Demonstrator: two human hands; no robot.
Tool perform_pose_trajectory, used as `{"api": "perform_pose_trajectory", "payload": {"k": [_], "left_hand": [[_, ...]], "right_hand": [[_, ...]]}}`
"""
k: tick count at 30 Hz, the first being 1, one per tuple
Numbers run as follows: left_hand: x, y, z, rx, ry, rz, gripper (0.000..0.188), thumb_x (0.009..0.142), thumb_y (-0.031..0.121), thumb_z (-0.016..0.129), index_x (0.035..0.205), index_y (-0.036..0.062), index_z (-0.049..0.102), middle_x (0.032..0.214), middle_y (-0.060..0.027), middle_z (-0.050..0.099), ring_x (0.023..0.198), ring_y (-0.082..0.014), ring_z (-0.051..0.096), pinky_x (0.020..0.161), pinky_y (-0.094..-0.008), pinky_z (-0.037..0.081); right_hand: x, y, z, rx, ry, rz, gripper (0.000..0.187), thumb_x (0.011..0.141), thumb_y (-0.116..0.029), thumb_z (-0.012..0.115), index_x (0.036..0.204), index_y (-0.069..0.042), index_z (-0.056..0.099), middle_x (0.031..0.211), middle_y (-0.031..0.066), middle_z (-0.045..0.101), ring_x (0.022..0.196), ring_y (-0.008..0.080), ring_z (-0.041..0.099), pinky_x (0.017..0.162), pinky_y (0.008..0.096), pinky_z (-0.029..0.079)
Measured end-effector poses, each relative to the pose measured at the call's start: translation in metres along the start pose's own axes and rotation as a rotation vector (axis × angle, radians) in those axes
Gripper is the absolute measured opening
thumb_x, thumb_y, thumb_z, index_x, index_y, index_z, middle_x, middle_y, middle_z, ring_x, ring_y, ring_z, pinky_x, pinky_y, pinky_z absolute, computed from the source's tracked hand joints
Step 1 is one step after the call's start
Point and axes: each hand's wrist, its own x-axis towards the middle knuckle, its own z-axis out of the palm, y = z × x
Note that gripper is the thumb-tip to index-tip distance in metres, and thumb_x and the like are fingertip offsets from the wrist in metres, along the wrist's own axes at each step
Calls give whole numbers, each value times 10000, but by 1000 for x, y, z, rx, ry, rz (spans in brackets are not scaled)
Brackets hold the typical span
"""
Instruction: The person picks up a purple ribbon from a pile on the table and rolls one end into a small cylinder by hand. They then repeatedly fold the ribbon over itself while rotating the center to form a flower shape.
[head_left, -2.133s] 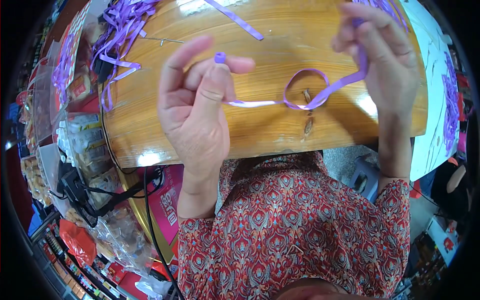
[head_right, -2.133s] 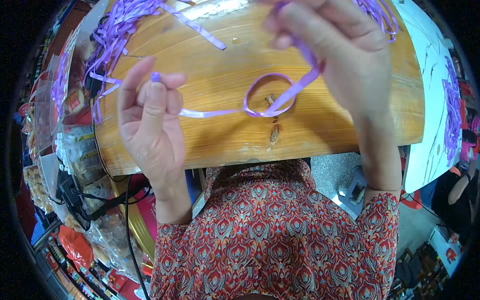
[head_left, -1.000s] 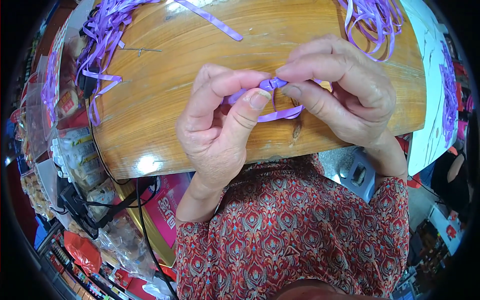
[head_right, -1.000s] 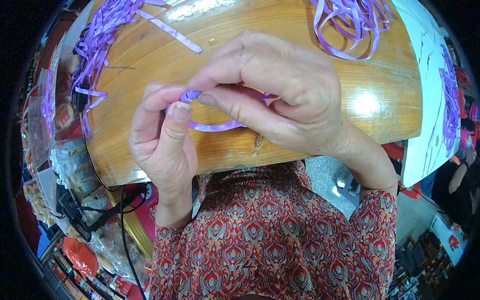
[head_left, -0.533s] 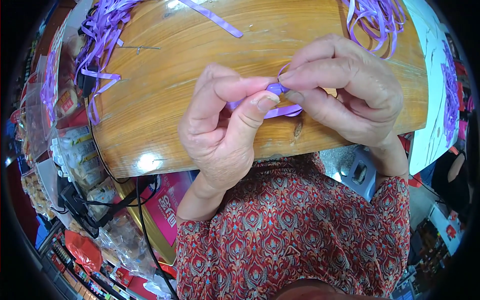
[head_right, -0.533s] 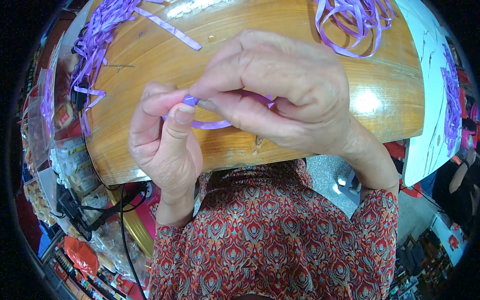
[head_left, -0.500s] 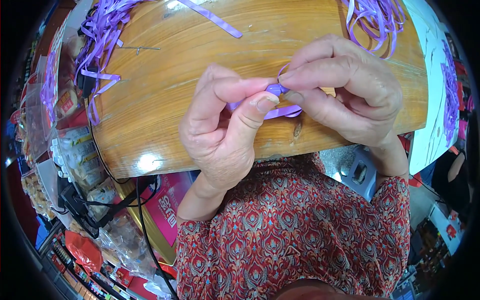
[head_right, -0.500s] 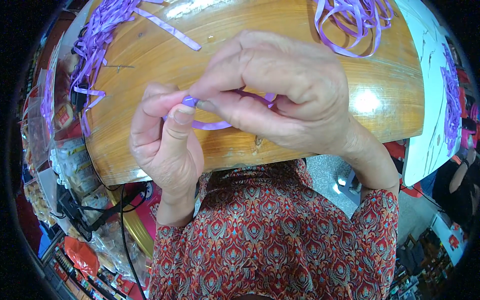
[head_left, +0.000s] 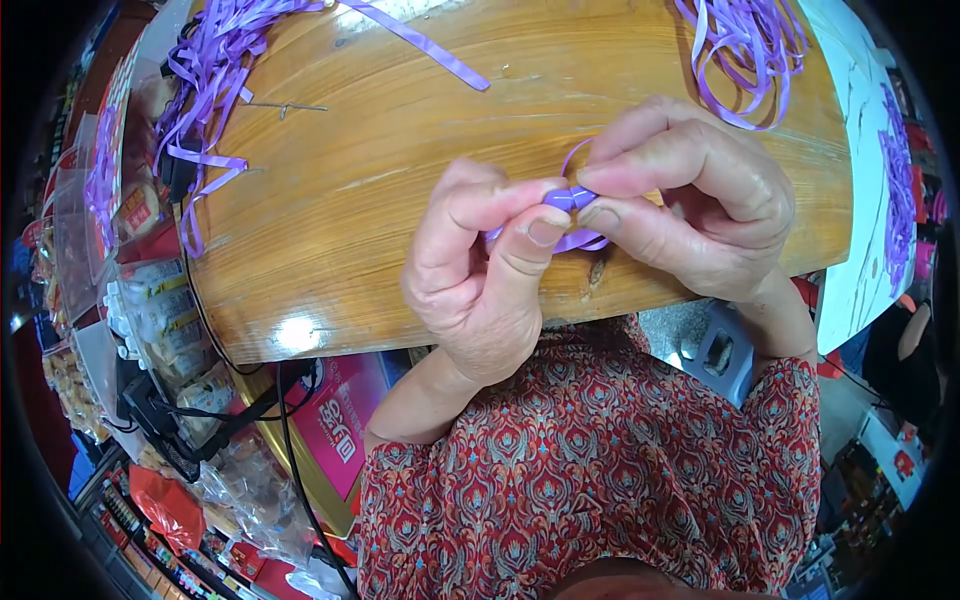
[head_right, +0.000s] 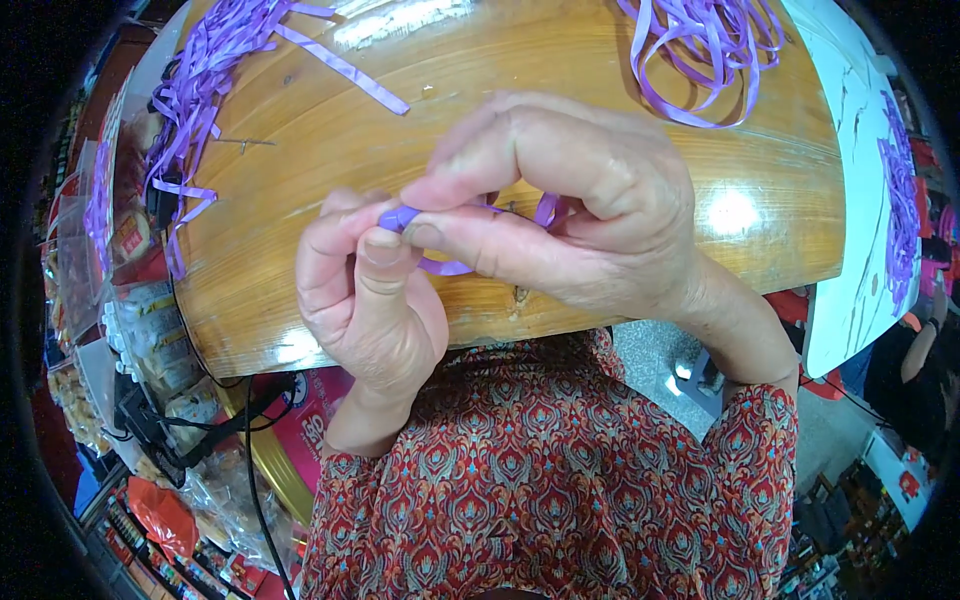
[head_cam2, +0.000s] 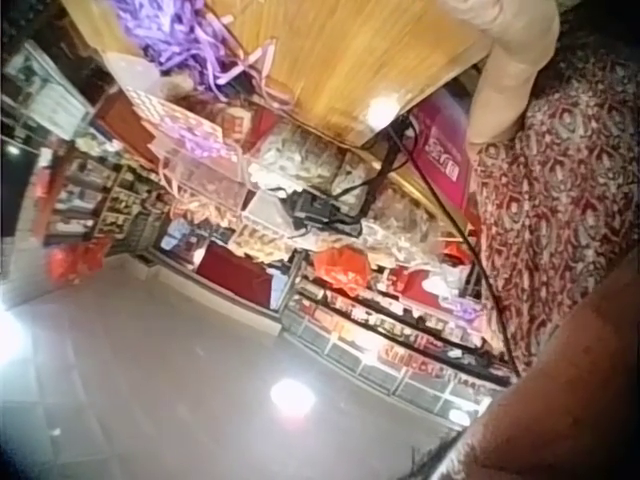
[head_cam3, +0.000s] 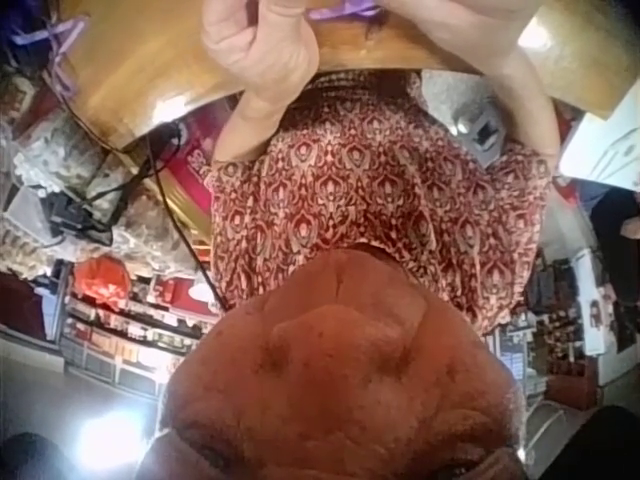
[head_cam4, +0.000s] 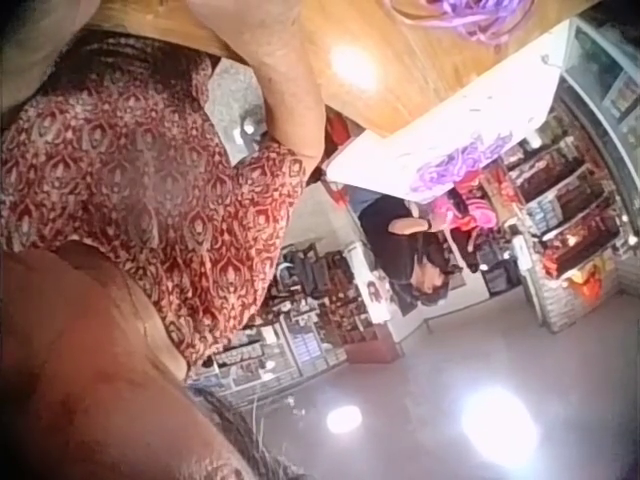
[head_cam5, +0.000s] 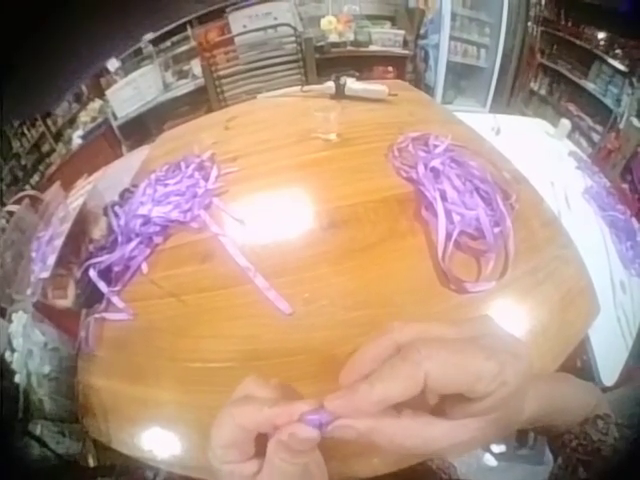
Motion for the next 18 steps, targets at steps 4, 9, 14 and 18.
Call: {"api": "perform_pose_trajectory", "payload": {"k": [4,9,14,18], "left_hand": [[-2,-2,5,-101,61,-21,134,811,24,644,931,14,584,775,-23,533,665,-73,441,584,-193,356],[-2,0,5,-93,70,-13,118,815,21,639,918,14,584,762,-17,537,662,-71,448,583,-193,361],[-3,0,3,-242,101,-130,107,808,16,645,903,16,598,752,-14,542,654,-67,443,577,-188,353],[-3,0,5,-188,76,-103,108,806,16,648,904,20,603,750,-13,543,652,-66,440,579,-189,352]], "right_hand": [[3,0,-2,4,-20,20,192,704,31,700,882,24,629,850,148,620,743,179,613,615,252,475],[6,0,-6,-184,-64,-135,195,693,27,699,876,21,633,842,152,623,737,205,624,597,259,481],[8,-3,-4,-222,-70,-135,206,682,26,705,875,21,631,829,150,623,730,216,626,594,263,484],[5,0,-5,-199,-61,-142,223,672,29,713,878,22,628,827,151,622,728,217,624,597,265,481]]}}
